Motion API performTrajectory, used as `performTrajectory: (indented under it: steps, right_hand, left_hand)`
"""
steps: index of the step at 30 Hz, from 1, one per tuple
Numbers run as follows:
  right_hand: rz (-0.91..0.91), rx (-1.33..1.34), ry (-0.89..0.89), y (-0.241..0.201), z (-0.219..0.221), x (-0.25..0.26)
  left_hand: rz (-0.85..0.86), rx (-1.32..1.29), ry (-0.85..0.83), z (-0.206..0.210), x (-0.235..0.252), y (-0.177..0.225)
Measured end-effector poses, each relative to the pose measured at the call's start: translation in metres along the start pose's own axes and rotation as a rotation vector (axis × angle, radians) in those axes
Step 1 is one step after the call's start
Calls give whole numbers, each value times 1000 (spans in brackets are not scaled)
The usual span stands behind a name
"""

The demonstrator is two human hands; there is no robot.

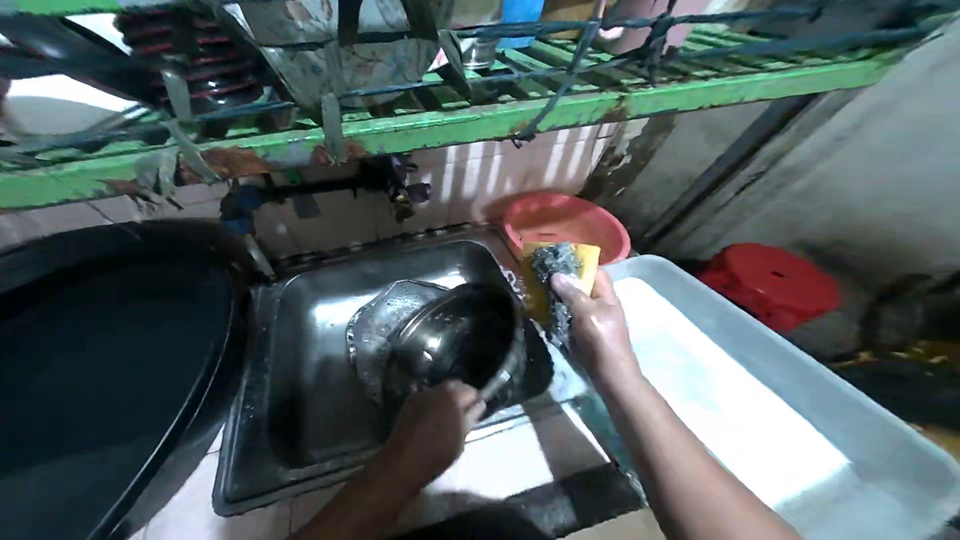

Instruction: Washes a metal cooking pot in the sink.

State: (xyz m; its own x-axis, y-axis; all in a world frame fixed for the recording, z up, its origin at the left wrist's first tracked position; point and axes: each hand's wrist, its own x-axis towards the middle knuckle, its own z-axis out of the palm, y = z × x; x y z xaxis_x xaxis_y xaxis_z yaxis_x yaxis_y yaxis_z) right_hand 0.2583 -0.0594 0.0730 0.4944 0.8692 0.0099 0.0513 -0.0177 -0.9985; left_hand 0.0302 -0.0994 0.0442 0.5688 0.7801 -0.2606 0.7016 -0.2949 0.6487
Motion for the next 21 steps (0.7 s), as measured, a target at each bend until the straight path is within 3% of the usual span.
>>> performTrajectory:
  steps: [2,4,6,7,10,11,13,15,16,18,20,21]
  right_hand:
    - [-122,-242,-152,-9,-7,-8]
    - [-284,-605,-358,5,-10,-17]
    - [-474,-911,-493,40,-15,-28]
    - [-484,-1014,-552,55,-19,-37]
    - [-328,-1137,-680,80,-28,-57]
    - [-285,-1136,-701,82,-28,-61]
    - [-242,-1136,-745,83,-28,-64]
    - [-234,-1154,-779,84,-26,-67]
    - [-234,-1155,-782,85,-25,-69]
    - [-178,-1124,-765,84,-22,-70]
    - [-96,-969,-610,87,-20,-65]
    - [-40,-832,-468,89,-18,-59]
  left_hand:
    - [361,168,88,33,1,-11]
    - [520,261,112,55,1,-15]
    - [509,368,-13,59,-1,-9]
    - [503,388,-61,60,-2,-7]
    - [473,329,-172,51,-1,-4]
    - [457,284,-121,46,0,-5]
    - [458,277,227,35,11,-16]
    - [227,287,501,25,35,-35]
    - [33,195,528,22,45,-42]
    - [-374,-349,404,14,60,-41]
    - [-571,-851,354,16,63,-37]
    - [-603,-955,328,17,60,-30]
